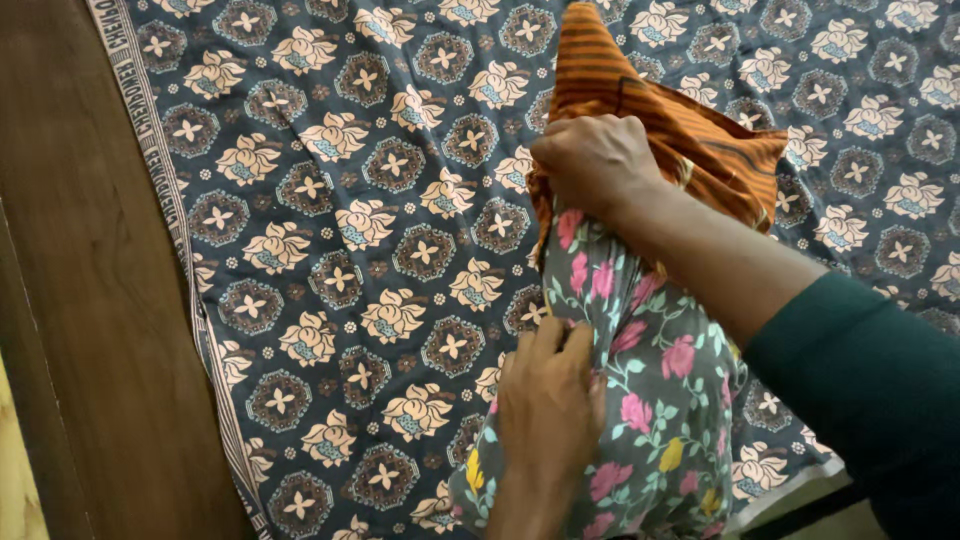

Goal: The person wraps a floral-patterned cloth around an orange pillow on a bed, tucking and folding the fabric to cover it completely. They then lift the wrapped pillow and carry it across the room to place it on a wooden cabinet.

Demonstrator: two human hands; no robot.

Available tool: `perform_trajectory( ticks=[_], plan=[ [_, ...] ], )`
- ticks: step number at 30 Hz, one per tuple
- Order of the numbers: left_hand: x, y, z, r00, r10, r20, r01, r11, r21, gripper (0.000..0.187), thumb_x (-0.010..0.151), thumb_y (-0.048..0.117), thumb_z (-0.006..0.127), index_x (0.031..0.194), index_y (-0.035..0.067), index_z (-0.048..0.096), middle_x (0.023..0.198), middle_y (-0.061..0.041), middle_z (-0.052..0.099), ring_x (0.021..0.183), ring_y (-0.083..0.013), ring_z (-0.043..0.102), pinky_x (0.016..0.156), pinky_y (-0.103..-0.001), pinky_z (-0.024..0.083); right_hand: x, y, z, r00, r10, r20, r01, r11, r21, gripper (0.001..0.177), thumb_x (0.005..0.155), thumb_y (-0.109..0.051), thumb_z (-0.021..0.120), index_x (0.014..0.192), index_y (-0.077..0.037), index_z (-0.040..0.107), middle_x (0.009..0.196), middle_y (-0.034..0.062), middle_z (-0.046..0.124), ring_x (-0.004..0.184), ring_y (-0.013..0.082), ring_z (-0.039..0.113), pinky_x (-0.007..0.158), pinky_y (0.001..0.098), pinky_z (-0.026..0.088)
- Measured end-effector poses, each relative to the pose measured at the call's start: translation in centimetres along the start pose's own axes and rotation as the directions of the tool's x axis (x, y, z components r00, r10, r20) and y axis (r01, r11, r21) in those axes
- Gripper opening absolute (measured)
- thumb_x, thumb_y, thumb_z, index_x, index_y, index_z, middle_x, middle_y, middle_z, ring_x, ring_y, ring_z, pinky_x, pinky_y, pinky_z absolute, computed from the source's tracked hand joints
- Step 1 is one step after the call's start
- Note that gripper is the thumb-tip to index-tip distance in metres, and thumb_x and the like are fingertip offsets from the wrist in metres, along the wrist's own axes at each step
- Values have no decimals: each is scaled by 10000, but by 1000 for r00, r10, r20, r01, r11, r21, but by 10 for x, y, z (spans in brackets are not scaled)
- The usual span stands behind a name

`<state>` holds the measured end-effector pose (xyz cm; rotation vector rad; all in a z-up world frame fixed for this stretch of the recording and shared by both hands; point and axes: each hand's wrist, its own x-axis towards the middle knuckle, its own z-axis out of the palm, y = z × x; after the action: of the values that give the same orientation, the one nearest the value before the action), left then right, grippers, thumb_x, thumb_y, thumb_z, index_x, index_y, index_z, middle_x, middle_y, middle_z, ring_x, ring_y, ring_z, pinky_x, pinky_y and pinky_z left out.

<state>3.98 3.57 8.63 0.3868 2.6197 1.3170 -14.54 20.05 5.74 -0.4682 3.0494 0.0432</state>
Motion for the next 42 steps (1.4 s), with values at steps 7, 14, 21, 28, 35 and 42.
perform_trajectory(
  ticks=[7,14,21,28,35,42],
  plan=[
    [-5,-6,6,1000,-7,13,6,999,53,374,669,64,830,995,62,647,1037,-126,612,934,-348,597,774,-472,466,-6,-5,1,995,-69,-73,73,996,56,82,838,-157,650,858,-155,730,969,14,745,768,274,724,605,449,554],
    [-12,-25,12,996,-91,-3,90,987,131,297,748,172,817,963,70,639,1028,-122,613,929,-352,606,752,-487,467,-29,-26,2,973,-185,-134,197,977,83,153,814,-228,701,921,-121,722,983,58,685,972,282,641,825,443,521],
    [-13,-50,12,982,-68,-179,90,989,119,364,825,330,793,1010,71,616,1006,-133,633,882,-377,653,721,-494,517,-69,-40,10,927,-223,-301,282,945,167,351,802,-140,671,1148,-100,713,1201,43,680,1169,248,586,1011,402,477],
    [-10,-51,10,927,-363,-97,372,923,101,532,783,499,793,1029,76,587,956,-135,625,818,-381,662,663,-488,535,-97,-32,5,911,-200,-360,265,954,141,307,863,-150,670,1162,-92,706,1315,88,663,1277,266,597,1064,411,484],
    [-6,-50,10,927,-369,-72,376,898,227,635,783,525,793,1106,18,586,991,-159,638,914,-369,645,764,-478,523,-132,-13,-6,913,-131,-386,190,974,120,334,889,-202,694,1216,-134,709,1320,57,676,1253,272,615,1013,427,508],
    [-5,-42,14,965,-162,-205,210,948,240,866,755,327,835,1412,-58,421,1285,-247,568,1205,-431,542,969,-505,439,-165,-5,-12,935,-19,-355,92,978,188,356,848,-166,727,1201,-126,717,1308,67,675,1210,283,625,972,439,515]
  ],
)
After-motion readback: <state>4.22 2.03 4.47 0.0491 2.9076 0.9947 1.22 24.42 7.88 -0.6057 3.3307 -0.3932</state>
